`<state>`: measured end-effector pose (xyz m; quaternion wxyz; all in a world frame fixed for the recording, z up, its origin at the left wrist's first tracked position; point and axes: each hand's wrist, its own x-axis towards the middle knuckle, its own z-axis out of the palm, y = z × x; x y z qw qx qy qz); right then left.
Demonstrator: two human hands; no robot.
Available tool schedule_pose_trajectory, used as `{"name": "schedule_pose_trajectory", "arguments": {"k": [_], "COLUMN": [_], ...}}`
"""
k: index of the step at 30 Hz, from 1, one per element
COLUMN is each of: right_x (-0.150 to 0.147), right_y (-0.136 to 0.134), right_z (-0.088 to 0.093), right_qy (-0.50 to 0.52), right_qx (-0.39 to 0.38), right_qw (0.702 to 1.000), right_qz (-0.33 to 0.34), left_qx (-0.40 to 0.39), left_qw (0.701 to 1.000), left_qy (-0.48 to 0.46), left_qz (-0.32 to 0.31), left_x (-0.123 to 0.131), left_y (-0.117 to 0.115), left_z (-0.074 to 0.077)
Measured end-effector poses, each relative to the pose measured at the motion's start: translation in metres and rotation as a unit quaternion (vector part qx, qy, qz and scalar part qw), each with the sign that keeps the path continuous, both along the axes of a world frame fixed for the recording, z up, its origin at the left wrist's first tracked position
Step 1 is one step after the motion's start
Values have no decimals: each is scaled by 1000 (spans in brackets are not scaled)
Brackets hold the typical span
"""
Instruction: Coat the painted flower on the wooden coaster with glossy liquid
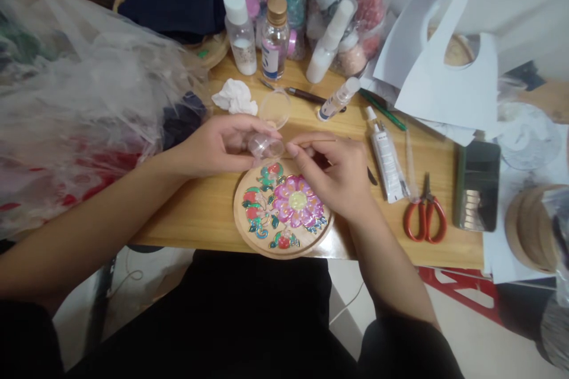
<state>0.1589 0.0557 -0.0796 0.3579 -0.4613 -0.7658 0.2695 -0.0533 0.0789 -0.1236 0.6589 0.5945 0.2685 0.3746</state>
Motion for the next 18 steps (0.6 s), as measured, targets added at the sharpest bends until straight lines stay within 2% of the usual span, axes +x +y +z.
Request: {"name": "schedule_pose_trajectory", "arguments": {"k": [6,11,18], "right_x": [0,8,12], "right_y": [-1,2,3], "right_z": [-6,0,7], "right_qy": [98,166,23], "right_qx": [-76,-121,-131], "right_qw": [990,974,990], "right_qz": [-72,-100,-55], "left_qx": [0,-18,-32], "left_qw": [1000,1000,999], "left_qy": [-21,-9,9], "left_qz": [0,2,19], "left_x": [0,-1,0], "left_y": [1,0,0], "left_z": [-2,0,4]}}
